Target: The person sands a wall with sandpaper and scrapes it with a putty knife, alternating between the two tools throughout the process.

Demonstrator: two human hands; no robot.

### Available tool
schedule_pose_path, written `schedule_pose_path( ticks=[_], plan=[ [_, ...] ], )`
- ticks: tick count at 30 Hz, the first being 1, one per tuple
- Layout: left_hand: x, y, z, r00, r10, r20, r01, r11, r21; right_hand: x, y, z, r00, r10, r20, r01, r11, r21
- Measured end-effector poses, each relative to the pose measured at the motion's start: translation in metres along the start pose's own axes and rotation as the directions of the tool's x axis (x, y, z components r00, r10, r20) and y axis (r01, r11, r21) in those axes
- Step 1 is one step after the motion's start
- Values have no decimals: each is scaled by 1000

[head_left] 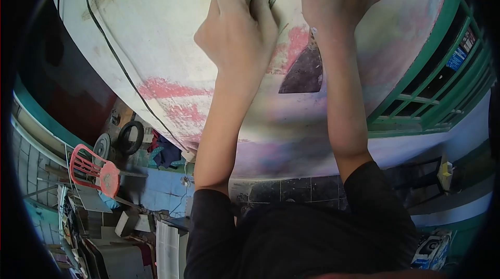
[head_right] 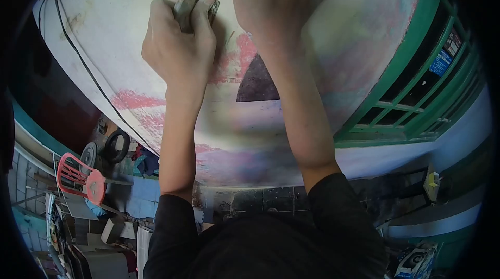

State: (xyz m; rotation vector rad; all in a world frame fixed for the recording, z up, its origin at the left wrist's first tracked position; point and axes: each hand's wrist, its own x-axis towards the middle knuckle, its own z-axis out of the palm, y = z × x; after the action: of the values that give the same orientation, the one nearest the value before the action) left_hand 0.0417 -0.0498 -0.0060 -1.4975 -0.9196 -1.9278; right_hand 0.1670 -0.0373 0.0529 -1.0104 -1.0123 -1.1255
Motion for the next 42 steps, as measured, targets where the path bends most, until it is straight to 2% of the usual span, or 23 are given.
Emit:
schedule_pose_path(
  ticks=[2,4,8,10,14,16,18,19,21,22,24,26,28,31,33,35,36,38,39,40,41,42],
  plan=[
    [-13,4,-3,998,54,13,-55,998,29,0,0,-1,1000,14,-1,-14,1000,7],
    [-53,15,-12,968,-170,185,185,980,-68,0,0,-2,1000,15,9,-15,1000,19],
    [-57,12,-5,981,-94,169,107,992,-68,0,-1,-3,1000,-8,-16,9,1000,28],
    [-19,15,2,995,-8,95,16,997,-79,1,0,-2,1000,-12,-17,13,1000,13],
    [-2,17,8,999,-24,35,27,997,-75,1,-1,-4,1000,4,3,-4,1000,5],
    [-26,15,2,997,-69,42,72,994,-80,0,0,-3,1000,-9,-15,9,1000,22],
    [-62,14,-7,975,-177,135,181,983,-13,0,-1,-4,1000,1,-5,-1,1000,30],
    [-70,13,-8,975,-178,134,182,983,-19,0,-1,-5,1000,9,2,-9,999,43],
    [-77,7,-11,964,-219,149,239,961,-139,1,0,-4,1000,5,-11,-5,999,34],
    [-61,7,-11,964,-219,148,240,961,-140,0,-1,-4,1000,-2,-12,2,999,35],
    [-16,3,-6,996,-61,63,59,997,43,-1,-1,-3,1000,-3,-11,3,1000,18],
    [16,-6,2,999,-37,19,37,999,12,0,-1,-1,1000,-9,-12,9,1000,7],
    [17,-9,-1,1000,-10,-21,10,1000,-20,0,1,0,1000,-14,-14,14,1000,-3],
    [-39,-10,-14,982,-187,37,186,982,29,0,1,-1,1000,-15,-12,15,1000,-3],
    [-94,-23,-19,983,-185,18,186,982,-34,-1,1,-1,999,-26,-19,25,1000,-11],
    [-124,-21,-44,892,-418,169,417,908,46,0,0,1,999,-35,-34,35,999,-14],
    [-128,-17,-57,893,-420,162,418,907,47,0,1,1,999,-31,-32,31,999,-17],
    [-132,-16,-79,762,-622,181,641,764,-77,1,1,1,999,-27,-35,26,1000,-11],
    [-136,-18,-88,726,-670,154,687,712,-145,0,2,0,1000,-24,-12,24,1000,-9],
    [-139,-20,-96,725,-673,151,689,712,-137,-2,3,-3,1000,-20,14,20,1000,-8],
    [-142,-23,-102,662,-733,159,744,617,-255,-8,3,-8,1000,-16,20,16,1000,-1],
    [-146,-27,-109,595,-784,175,778,509,-368,-15,0,-18,997,-62,-41,62,998,-2]
  ],
)
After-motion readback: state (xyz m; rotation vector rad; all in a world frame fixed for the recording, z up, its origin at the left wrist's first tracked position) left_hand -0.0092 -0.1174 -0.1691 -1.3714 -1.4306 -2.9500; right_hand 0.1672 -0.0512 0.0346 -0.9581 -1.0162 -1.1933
